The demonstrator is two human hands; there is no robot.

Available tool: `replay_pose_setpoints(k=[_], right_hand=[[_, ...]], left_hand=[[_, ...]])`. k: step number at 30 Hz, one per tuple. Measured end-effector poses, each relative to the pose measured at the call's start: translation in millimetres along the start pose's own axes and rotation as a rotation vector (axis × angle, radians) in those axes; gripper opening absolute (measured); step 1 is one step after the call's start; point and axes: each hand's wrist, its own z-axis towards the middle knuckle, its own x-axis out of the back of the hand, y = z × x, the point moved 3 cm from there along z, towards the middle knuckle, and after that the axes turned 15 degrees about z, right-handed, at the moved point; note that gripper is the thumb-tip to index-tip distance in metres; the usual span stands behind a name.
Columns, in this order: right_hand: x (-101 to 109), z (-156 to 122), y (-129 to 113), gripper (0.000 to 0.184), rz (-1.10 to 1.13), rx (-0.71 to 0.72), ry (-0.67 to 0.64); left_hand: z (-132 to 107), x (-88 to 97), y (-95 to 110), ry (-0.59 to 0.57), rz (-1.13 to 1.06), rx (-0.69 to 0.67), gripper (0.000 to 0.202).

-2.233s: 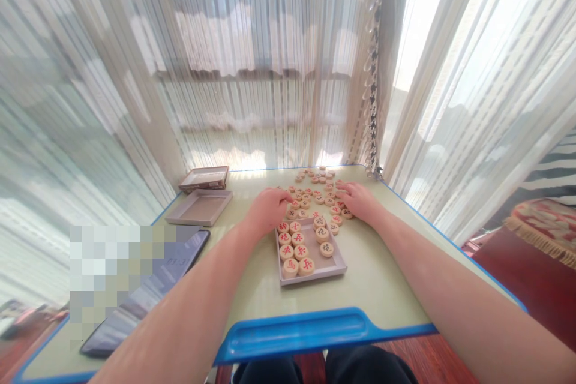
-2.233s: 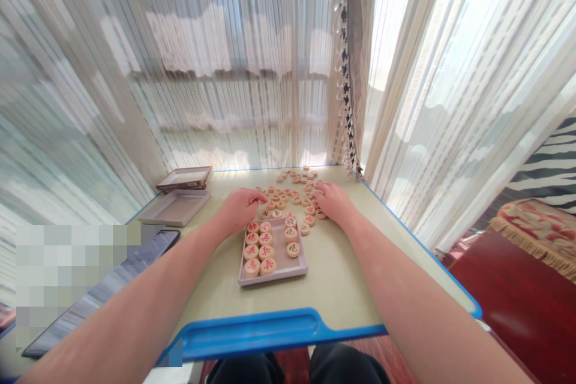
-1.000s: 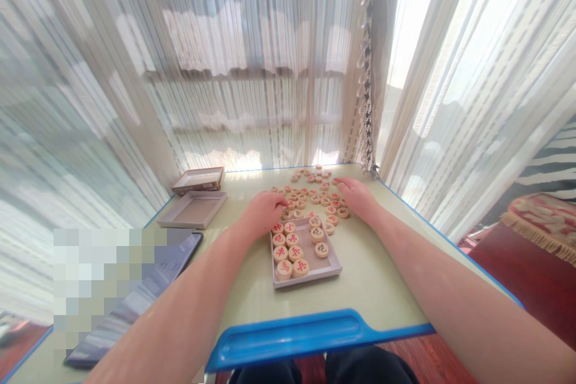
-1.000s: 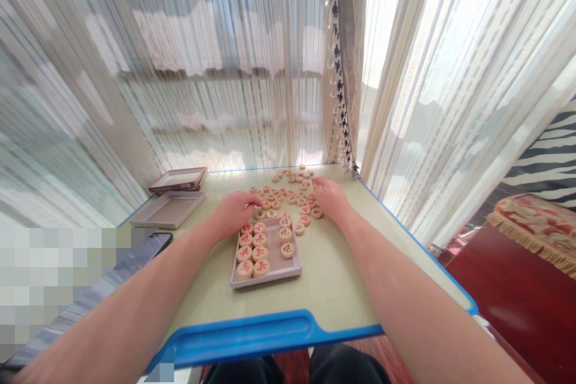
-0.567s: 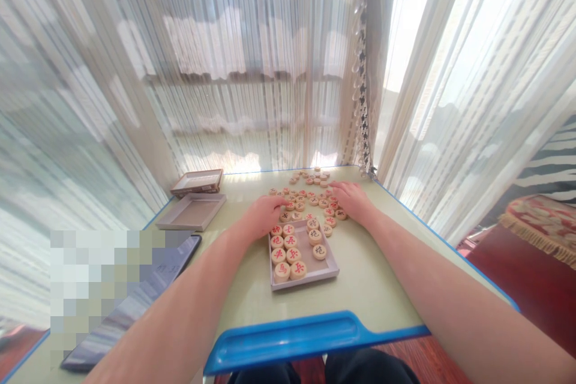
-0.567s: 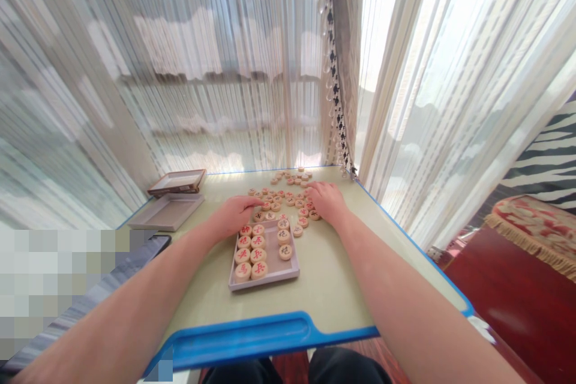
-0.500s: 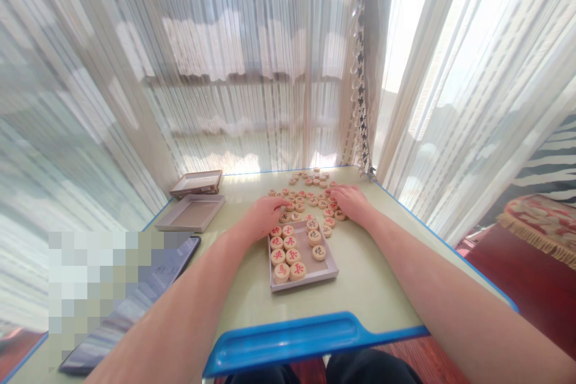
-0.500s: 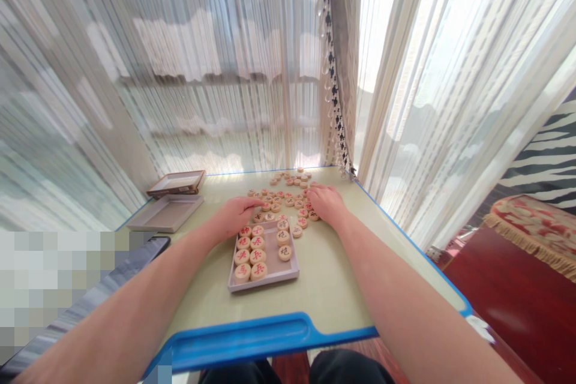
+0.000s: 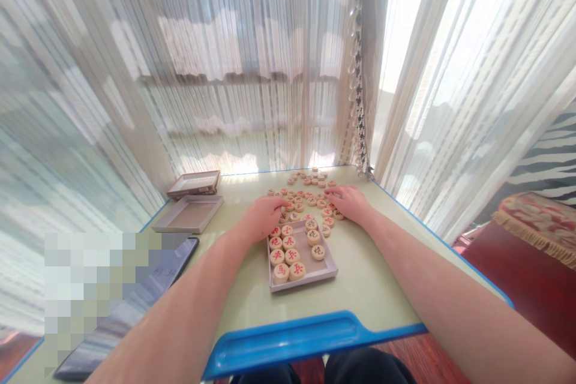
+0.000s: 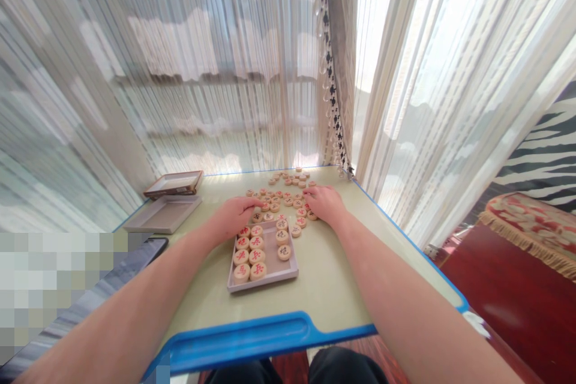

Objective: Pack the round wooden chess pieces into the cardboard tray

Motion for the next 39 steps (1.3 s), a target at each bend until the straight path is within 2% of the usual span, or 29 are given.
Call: replay_pose_setpoints(k=[6,19,25,29,35,39], right_hand=[[2.7,-0.6,-2.0,0.031,0.015,-0.013,-0.004],[3.2,-4.6,-3.8,0.035,0.037,-0.02,0.023],[-0.6,-4.2,-2.0,0.034,0.01,-0.031,0.01],[-0.9,-3.8,-1.7,0.033,0.018,-0.025,0.009],[8.2,-10.7,-21.6,0.031,0.088,0.102,0.067],[6.8,-16.3,-30.2,0.026,0.159,0.167,-0.008]], left_hand=[[-0.3,0.5,0.3,0.024,0.024,-0.036,0.036],[-1.9,2.3,2.2,-0.029,-0.035,-0.026,0.036],[0.1,-1.7,-2.2,-0.047,-0.058,0.049,0.037],[1.2,-2.0,-4.0,-0.004,-0.047,0.056,0.037],[3.1,-0.7,-13.0,0.07,0.005,0.128,0.038],[5.3,-3.7,-21.7,0.043,0.081,0.187,0.038]])
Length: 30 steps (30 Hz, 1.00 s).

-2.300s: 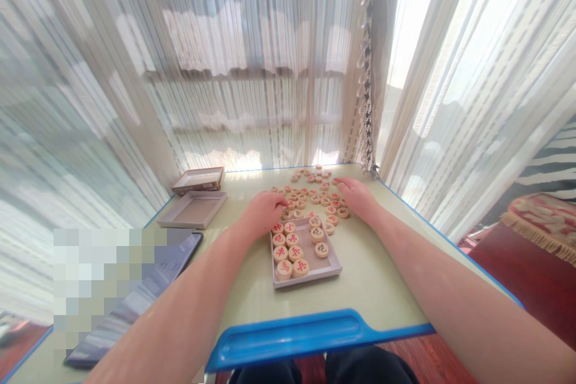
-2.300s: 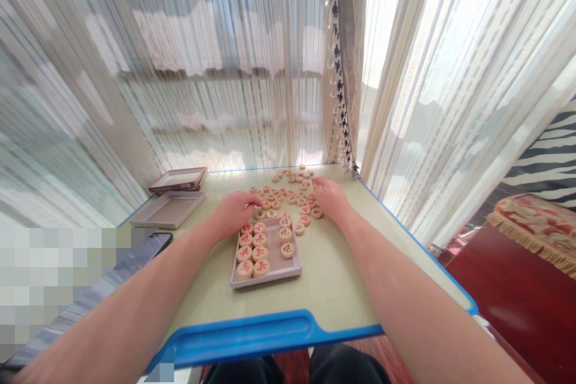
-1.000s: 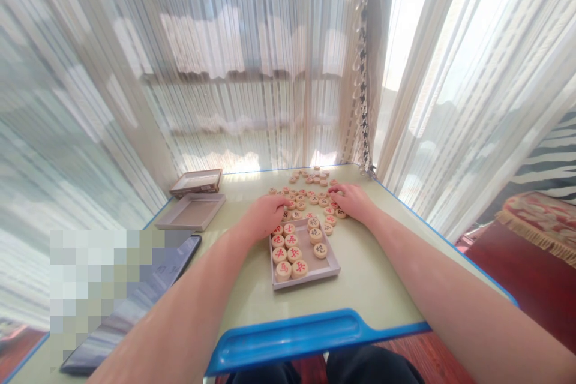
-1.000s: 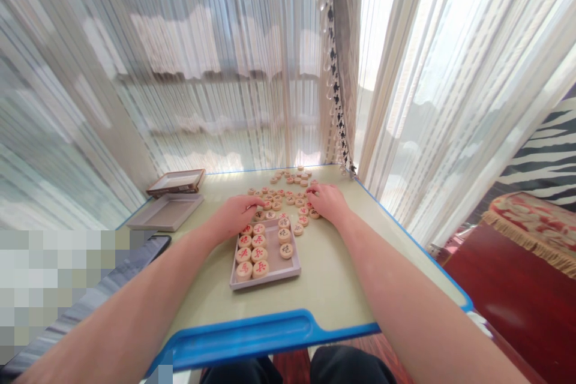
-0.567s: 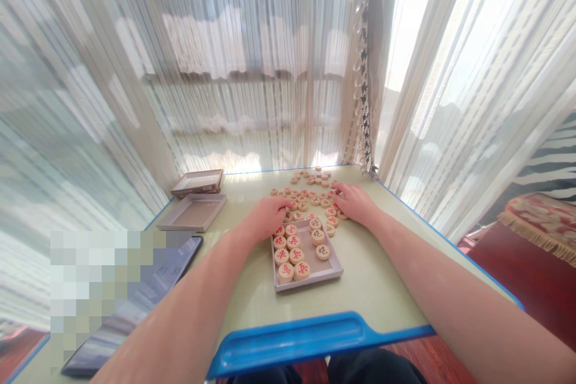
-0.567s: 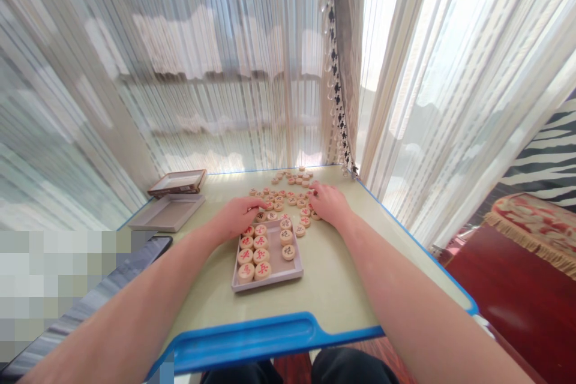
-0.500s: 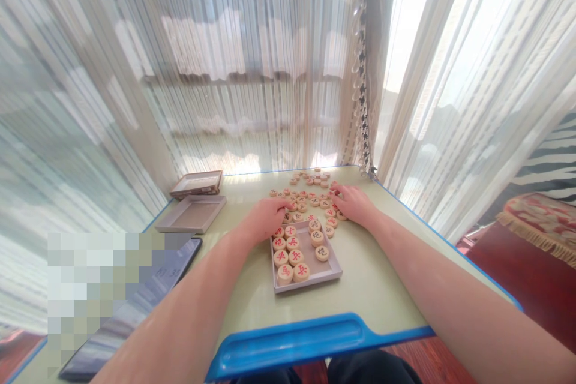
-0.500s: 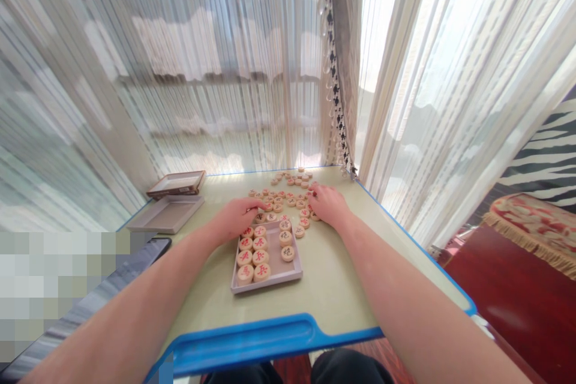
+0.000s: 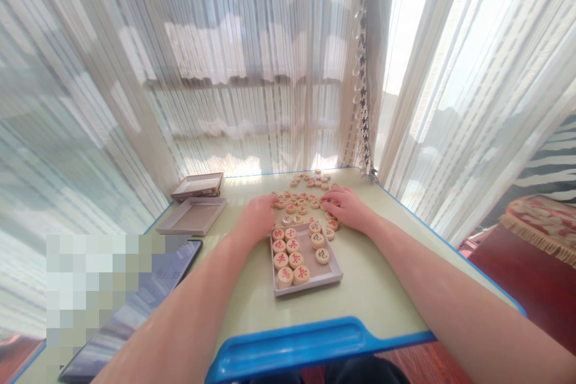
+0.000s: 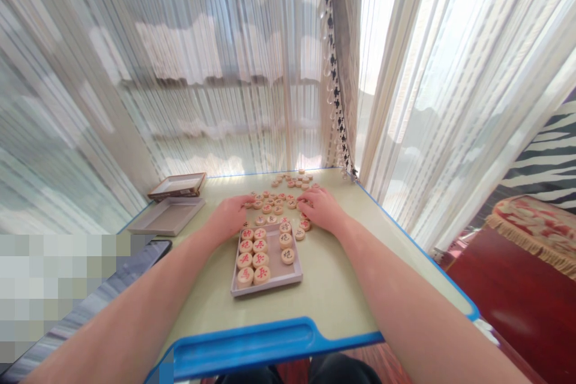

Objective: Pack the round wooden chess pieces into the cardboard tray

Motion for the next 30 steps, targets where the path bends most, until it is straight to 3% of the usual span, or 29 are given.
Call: replay_pose_setpoints(k=[6,9,13,17,23,30], right_hand=[[-1.3,-0.1,5.5,0.028,0.024,-0.029,-0.013],[-1.9,0.7,5.3,0.03,0.029,-0.035,-0.005],[-4.2,1.8,2.9,0.029,0.036,-0.009,-0.014],[-4.1,2.4,2.8,0.03,0.025,-0.005,0.017],[-3.5,1.0,3.1,0.029,0.056,0.013,0.024],[-0.7,0.9,0.0,0.03,0.037,0.031,0.032]], left_hand=[[-0.6,-0.2,-2.2,0.009,0.019,0.014,0.044],[-2.3,0.3,4.8,0.001,0.001,-0.082,0.042],[-2.9,-5.0,14.9,-0.113,-0.037,-0.218,0.052],[-1.4,-8.0,18.0,-0.179,-0.025,-0.241,0.055],[0.8,-1.2,14.2,-0.024,0.083,-0.263,0.046],[2.0,-3.0,0.3,0.023,0.189,-0.194,0.043]])
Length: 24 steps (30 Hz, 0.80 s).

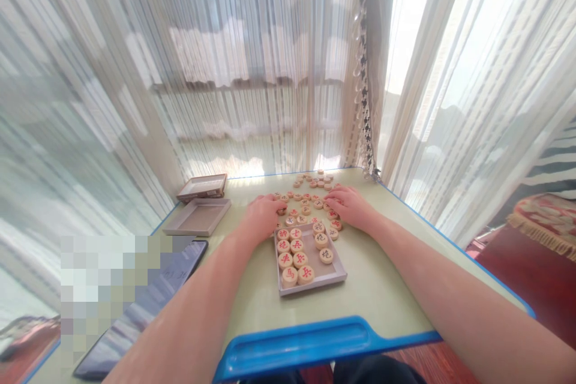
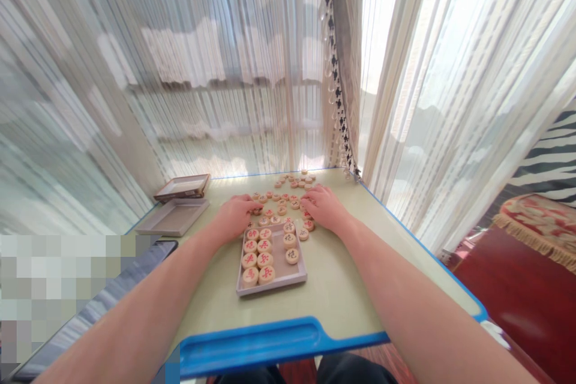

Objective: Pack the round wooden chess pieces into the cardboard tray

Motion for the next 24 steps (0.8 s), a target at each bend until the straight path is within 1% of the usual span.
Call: replay_pose_setpoints(k=[2,5,8,10,15,18,21,24], right_hand=[[0.2,0.3,-0.9,0.03,-0.005,0.006,-0.003],[0.1,0.5,-1.1,0.03,-0.01,0.016,-0.007],[0.1,0.5,-0.3,0.03,-0.009,0.015,-0.007],[0.5,0.5,0.6,0.03,-0.002,0.008,-0.001],[1.2,0.8,-0.3,0.03,0.024,0.007,0.027],[-0.7,0.7,-6.8,0.029,0.045,0.069,0.024],[-2.4,-0.7,-14.2,0.028,0.063,0.132,0.005],[0.2,-2.2,-16.4,0.028,0.088,0.134,0.022]], left_hand=[[-1.0,1.7,-0.1,0.016,0.007,0.014,0.039],[-1.2,4.5,1.5,0.032,-0.026,-0.003,0.033],[-1.1,5.5,2.0,0.019,-0.078,-0.022,0.029],[-1.6,6.0,1.3,0.014,-0.102,-0.011,0.026],[-2.7,9.9,1.6,0.063,-0.196,0.042,0.033],[-1.4,13.0,3.1,0.122,-0.264,0.055,0.03],[-0.5,14.3,4.8,0.163,-0.295,0.035,0.024],[-0.8,13.7,5.7,0.172,-0.316,0.018,0.021]])
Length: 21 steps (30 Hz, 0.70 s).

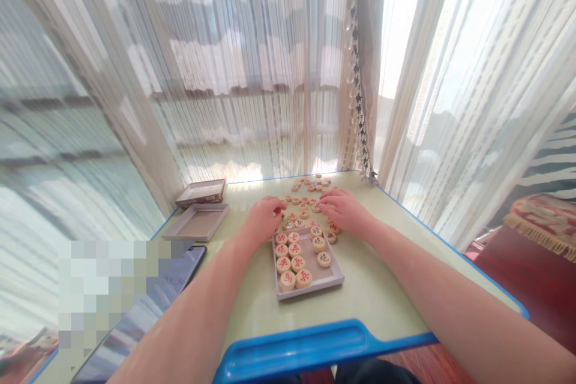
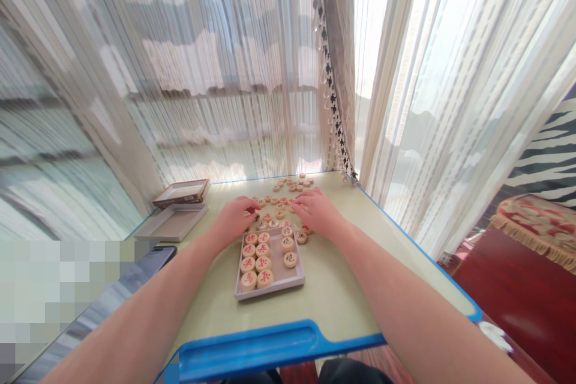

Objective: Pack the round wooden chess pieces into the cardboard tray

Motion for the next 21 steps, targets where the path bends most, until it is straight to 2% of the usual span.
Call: replay_pose_setpoints(k=[4,8,11,14,21], right_hand=[[6.8,-0.8,-1.1,0.026,0.007,-0.011,0.054],[4.4,-1.5,-16.3,0.023,0.027,0.057,0.024],[-3.4,-3.4,-34.3,0.025,0.096,0.12,-0.037],[-8.2,-5.0,-44.2,0.025,0.165,0.067,-0.024],[-9.1,-5.4,-40.4,0.022,0.415,-0.064,0.059]], left_hand=[[-0.6,5.0,2.5,0.076,-0.084,0.027,0.02],[-1.8,12.5,10.1,0.129,-0.34,0.134,0.018],[-3.4,11.8,19.2,0.061,-0.567,0.22,0.025],[-5.2,8.9,28.1,-0.009,-0.737,0.274,0.029],[-8.9,11.7,38.1,-0.077,-0.915,0.302,0.03]])
